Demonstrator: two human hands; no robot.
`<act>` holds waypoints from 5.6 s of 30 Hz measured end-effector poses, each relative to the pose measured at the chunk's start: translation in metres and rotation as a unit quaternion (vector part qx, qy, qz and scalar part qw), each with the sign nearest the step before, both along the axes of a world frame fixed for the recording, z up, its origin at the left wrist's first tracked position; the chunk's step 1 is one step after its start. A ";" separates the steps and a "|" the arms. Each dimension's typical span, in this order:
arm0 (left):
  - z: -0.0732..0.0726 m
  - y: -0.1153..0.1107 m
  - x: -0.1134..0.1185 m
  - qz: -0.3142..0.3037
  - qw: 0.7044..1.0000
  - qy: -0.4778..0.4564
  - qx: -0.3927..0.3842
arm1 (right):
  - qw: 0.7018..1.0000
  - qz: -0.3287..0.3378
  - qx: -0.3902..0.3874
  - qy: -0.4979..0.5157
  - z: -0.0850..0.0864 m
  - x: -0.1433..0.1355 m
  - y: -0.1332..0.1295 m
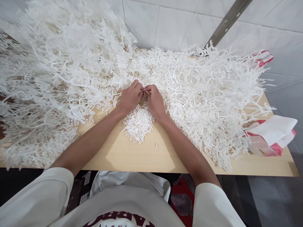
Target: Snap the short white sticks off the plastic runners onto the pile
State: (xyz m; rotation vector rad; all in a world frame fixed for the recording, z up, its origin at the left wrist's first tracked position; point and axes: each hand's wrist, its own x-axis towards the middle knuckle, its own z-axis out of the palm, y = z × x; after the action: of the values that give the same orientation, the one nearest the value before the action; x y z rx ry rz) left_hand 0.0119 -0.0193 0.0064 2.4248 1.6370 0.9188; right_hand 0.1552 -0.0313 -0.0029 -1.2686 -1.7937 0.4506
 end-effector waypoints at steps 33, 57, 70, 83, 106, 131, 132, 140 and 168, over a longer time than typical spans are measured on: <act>-0.001 0.004 -0.001 -0.028 0.999 -0.041 -0.020 | 0.999 -0.026 0.022 0.007 0.000 0.001 0.008; -0.003 0.004 -0.002 -0.053 0.996 -0.063 0.030 | 0.995 -0.020 0.029 0.089 0.001 0.003 0.007; 0.000 -0.001 0.003 -0.035 0.999 0.019 0.004 | 0.998 -0.002 -0.008 0.061 0.008 0.000 0.004; -0.003 0.017 -0.007 0.063 0.979 -0.192 0.018 | 0.994 0.072 0.048 0.067 0.013 0.003 -0.003; -0.002 0.008 -0.002 -0.061 0.995 -0.075 0.013 | 0.995 -0.044 0.035 0.079 0.009 0.002 0.000; 0.002 0.014 -0.008 -0.105 0.969 -0.221 -0.041 | 0.991 -0.031 -0.018 0.131 0.006 0.003 0.001; 0.001 0.014 -0.009 -0.105 0.970 -0.215 -0.042 | 0.992 -0.022 -0.022 0.126 0.006 0.002 0.000; -0.002 0.015 -0.007 -0.105 0.973 -0.198 -0.049 | 0.991 -0.025 -0.024 0.126 0.008 0.000 0.001; -0.006 0.021 -0.008 -0.015 0.956 -0.294 -0.009 | 0.999 -0.001 -0.007 -0.048 0.017 -0.006 -0.016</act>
State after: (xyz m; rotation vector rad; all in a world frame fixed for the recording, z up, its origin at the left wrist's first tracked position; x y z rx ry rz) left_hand 0.0042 0.0018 0.0005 1.8806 1.3662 1.4311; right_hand 0.1496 -0.0477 0.0141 -1.3213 -1.8708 0.4068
